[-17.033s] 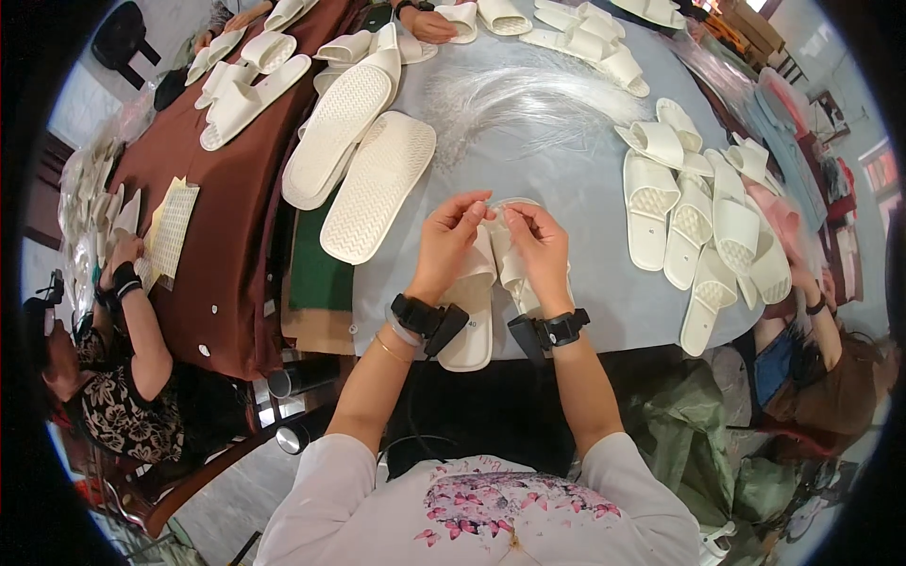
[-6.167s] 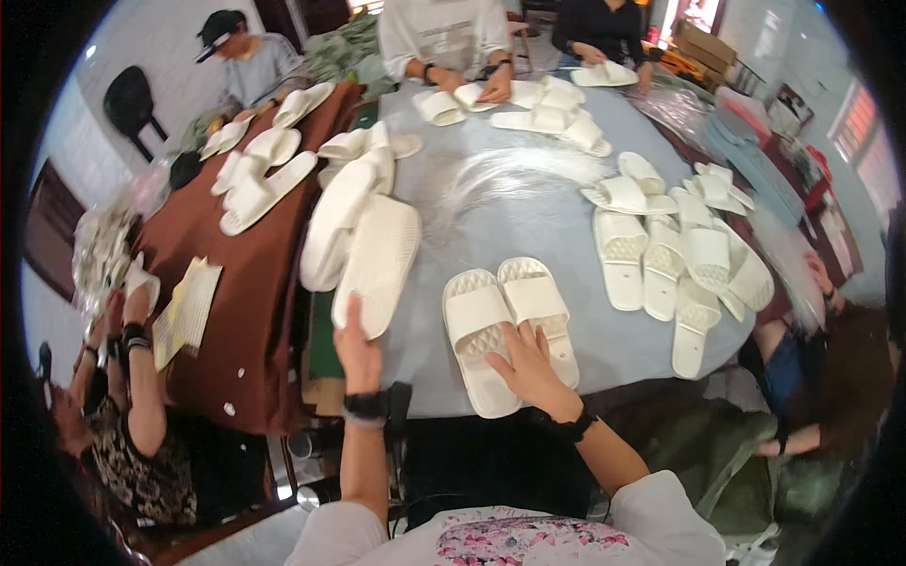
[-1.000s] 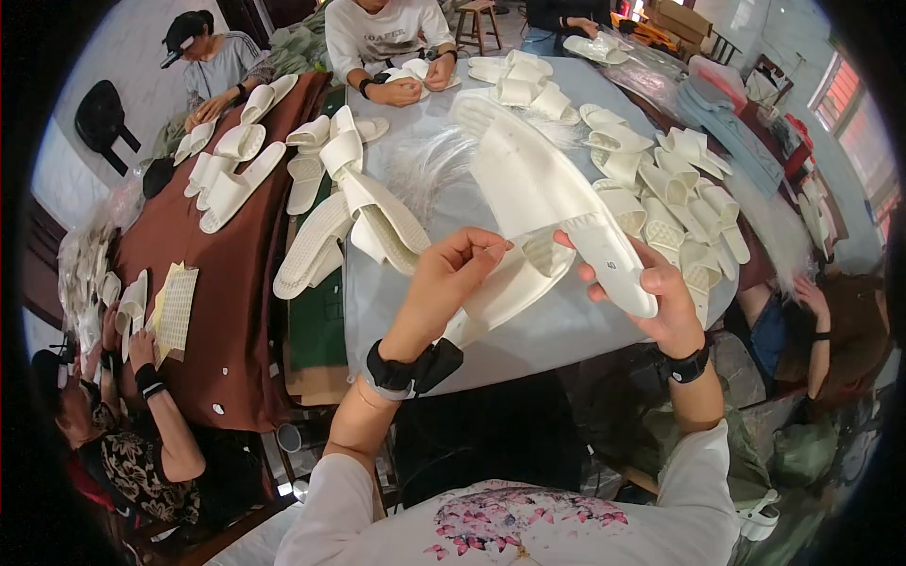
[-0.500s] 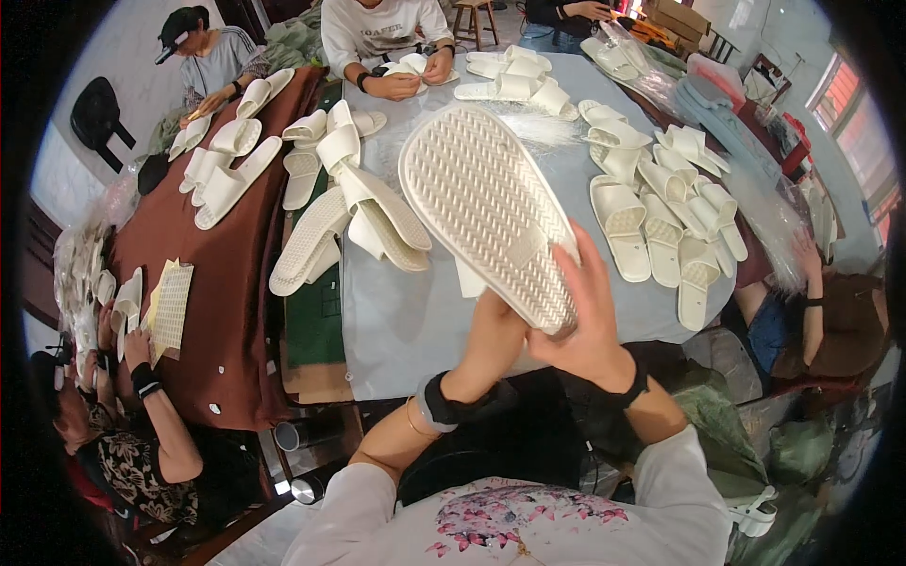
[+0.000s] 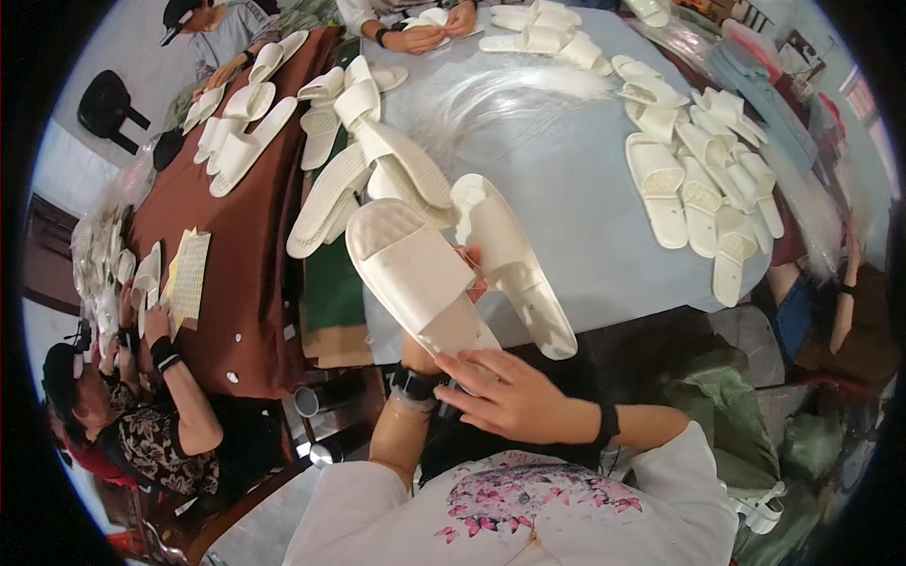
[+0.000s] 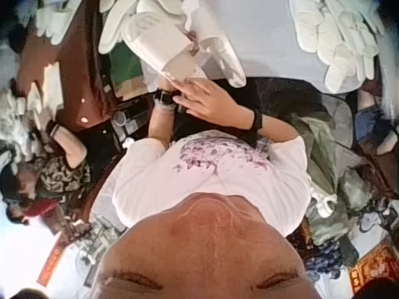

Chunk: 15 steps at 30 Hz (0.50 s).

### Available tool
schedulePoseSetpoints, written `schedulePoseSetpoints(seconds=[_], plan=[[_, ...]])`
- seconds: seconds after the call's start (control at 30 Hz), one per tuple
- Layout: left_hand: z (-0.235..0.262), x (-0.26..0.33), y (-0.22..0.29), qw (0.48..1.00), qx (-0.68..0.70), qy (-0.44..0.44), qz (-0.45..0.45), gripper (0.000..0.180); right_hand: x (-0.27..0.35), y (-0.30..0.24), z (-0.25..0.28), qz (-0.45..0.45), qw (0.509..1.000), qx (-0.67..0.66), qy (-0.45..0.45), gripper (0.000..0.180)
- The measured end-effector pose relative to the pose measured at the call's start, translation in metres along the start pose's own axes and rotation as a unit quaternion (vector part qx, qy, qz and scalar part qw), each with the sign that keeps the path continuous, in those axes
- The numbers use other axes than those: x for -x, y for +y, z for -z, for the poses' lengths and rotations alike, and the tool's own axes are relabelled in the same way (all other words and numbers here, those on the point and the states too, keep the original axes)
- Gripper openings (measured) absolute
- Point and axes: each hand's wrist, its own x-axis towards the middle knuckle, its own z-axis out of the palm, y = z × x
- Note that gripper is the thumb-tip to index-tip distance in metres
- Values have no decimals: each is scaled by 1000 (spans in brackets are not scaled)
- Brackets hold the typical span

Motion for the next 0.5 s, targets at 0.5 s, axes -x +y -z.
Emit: schedulePoseSetpoints(seconds=[0.5], plan=[[6, 10, 5, 965, 258, -18, 49, 64, 27, 72, 16, -396, 895, -199, 54, 41]])
